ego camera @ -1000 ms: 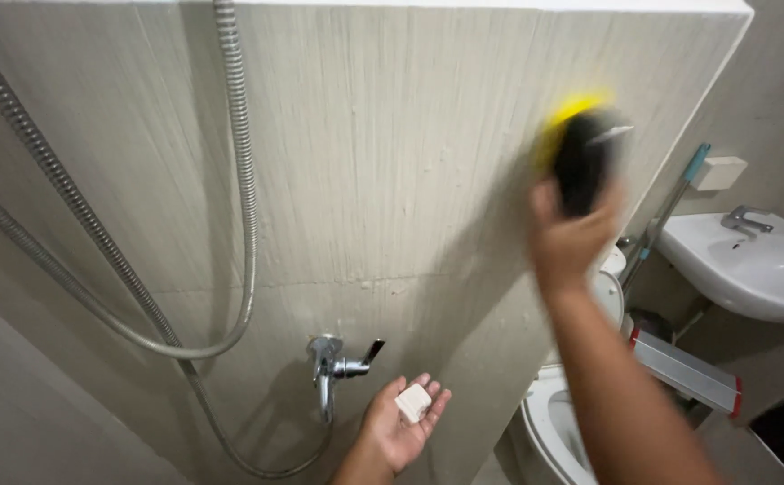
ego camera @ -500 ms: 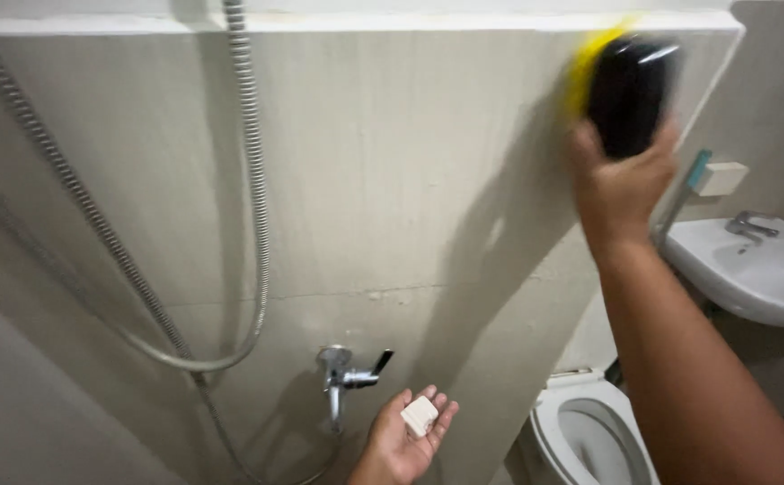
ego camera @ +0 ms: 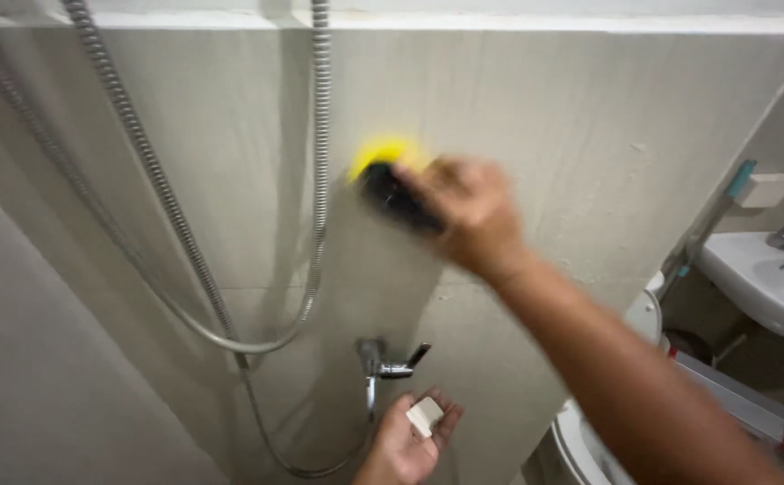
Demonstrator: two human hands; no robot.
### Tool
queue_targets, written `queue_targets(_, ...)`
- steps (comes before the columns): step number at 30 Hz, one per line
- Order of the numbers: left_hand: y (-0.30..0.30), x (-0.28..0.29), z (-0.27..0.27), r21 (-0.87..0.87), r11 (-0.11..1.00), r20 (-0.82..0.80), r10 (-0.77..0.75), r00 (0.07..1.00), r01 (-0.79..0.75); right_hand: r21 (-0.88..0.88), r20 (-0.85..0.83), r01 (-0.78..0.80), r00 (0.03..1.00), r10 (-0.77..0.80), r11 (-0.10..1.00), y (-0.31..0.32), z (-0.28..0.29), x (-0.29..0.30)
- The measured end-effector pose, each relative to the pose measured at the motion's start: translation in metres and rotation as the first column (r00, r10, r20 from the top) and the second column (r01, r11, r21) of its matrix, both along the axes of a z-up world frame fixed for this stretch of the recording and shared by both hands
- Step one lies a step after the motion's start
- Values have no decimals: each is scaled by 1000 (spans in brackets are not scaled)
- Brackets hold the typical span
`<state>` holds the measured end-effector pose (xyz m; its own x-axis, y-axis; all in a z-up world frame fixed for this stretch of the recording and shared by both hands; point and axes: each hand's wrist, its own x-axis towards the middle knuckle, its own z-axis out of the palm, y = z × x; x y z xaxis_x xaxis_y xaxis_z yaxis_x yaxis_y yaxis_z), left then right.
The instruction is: The person cleans the tiled walls of a bathroom using a yellow scrubbing brush and a bar of soap. They dip the brush into a red bucket of soapy water, scrub the walls, and occasionally rinse the brush. The person also scrubs a wall-mounted soap dish and washes their hands over the toilet.
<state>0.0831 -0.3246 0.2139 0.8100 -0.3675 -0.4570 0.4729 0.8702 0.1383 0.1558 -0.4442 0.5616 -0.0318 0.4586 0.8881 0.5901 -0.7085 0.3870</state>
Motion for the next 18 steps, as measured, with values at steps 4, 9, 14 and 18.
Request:
queue_targets(4,6,0,-6,19,1000,32,10,999,-11,288,28,-63,998,57,956,-37,57,18)
queue_targets(9,17,-4,-1,18,1000,-20,6,1000,-5,277,84,-10,996,-14,961,-15,33,18)
queue_targets(14,13,1,-18,-69,997,-19,19,1000,-20,-121,53,-28,998,34,992,2,-50,-10)
queue_targets(18,9,-8,0,-8,999,-15,-47,999,46,-442,-88,-57,996,20,895,-29,-81,-21)
